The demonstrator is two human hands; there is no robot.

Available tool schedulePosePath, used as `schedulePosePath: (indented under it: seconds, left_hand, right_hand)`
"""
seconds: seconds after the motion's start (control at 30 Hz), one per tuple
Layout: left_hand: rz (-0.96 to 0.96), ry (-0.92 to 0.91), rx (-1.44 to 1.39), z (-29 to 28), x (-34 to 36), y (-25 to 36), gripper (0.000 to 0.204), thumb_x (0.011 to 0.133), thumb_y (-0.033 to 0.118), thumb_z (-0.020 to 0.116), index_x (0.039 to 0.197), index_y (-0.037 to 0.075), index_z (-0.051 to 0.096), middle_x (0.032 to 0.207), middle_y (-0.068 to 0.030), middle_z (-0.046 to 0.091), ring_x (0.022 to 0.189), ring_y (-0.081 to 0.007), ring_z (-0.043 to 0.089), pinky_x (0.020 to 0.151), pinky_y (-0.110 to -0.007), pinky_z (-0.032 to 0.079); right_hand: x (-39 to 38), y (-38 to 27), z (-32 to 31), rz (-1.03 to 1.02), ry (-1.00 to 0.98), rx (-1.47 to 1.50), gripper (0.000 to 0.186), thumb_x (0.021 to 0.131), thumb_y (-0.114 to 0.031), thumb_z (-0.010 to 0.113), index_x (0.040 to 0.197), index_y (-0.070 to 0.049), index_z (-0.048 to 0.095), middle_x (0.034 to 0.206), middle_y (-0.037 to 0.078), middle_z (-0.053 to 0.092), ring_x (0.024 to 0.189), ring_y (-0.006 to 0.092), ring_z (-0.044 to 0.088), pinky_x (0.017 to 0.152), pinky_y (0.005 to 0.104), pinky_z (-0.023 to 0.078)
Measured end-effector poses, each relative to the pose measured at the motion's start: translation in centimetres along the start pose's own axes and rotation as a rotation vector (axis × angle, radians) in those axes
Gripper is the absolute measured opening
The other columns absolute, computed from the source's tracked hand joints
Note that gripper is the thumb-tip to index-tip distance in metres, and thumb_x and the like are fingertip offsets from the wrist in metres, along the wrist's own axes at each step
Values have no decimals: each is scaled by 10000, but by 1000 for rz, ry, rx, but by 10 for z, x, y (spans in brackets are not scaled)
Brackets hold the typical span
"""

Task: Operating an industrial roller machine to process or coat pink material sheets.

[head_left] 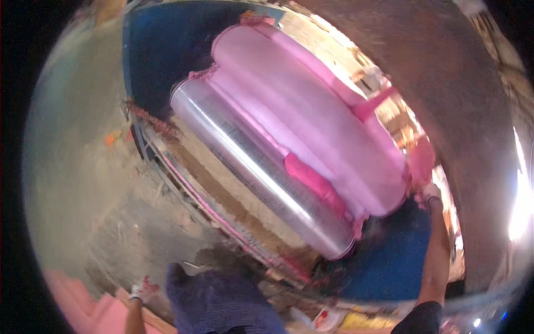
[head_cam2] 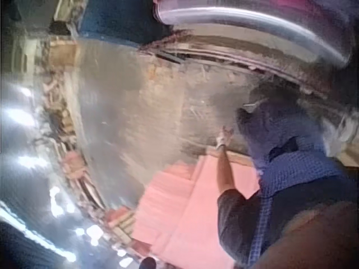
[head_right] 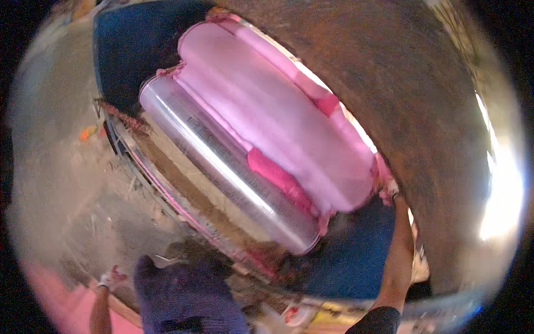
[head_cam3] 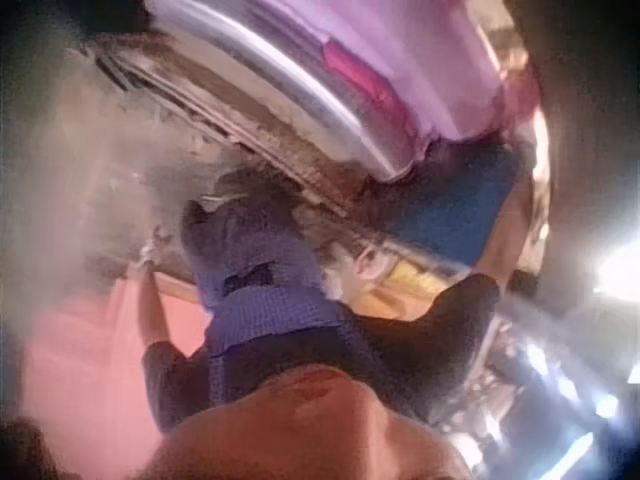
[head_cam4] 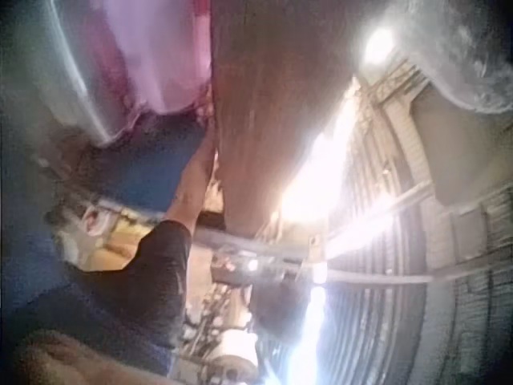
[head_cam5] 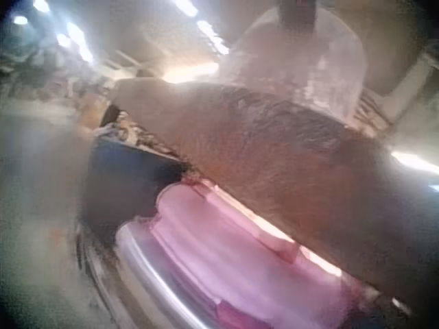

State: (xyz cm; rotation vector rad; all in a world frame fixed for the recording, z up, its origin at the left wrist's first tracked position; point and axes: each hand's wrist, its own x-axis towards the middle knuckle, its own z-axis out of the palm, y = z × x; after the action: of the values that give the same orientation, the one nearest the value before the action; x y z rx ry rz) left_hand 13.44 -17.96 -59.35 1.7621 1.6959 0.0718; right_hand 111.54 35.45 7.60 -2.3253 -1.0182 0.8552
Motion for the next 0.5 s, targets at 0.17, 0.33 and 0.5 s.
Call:
schedulePosePath:
  seconds: [0.17, 0.33, 0.5]
  left_hand:
    - [-769, 126, -456, 16, -22, 101, 760, 798, 472, 750, 1391, 62, 508, 1206, -121, 684, 1142, -249, 639, 975, -352, 514]
    - [-914, -207, -617, 74, -95, 185, 697, 920, 469, 630, 1451, 56, 447, 1320, -108, 639, 1247, -259, 588, 1028, -358, 488]
    - [-552, -362, -33, 139, -111, 201, 869, 862, 564, 669, 1513, 62, 388, 1439, -120, 566, 1327, -293, 542, 1100, -368, 444]
  right_hand:
    - [129, -7, -47, -95, -277, 65, 405, 1038, -419, 489, 1052, -63, 680, 937, 159, 717, 715, 271, 685, 614, 427, 560]
    - [161, 5, -48, 268, -863, 704, 427, 1045, -363, 536, 1392, -114, 531, 886, -22, 634, 618, 95, 593, 572, 279, 540]
    - [149, -68, 46, 48, -502, 245, 311, 1023, -243, 572, 1267, -50, 585, 868, -34, 636, 637, 108, 592, 540, 277, 540]
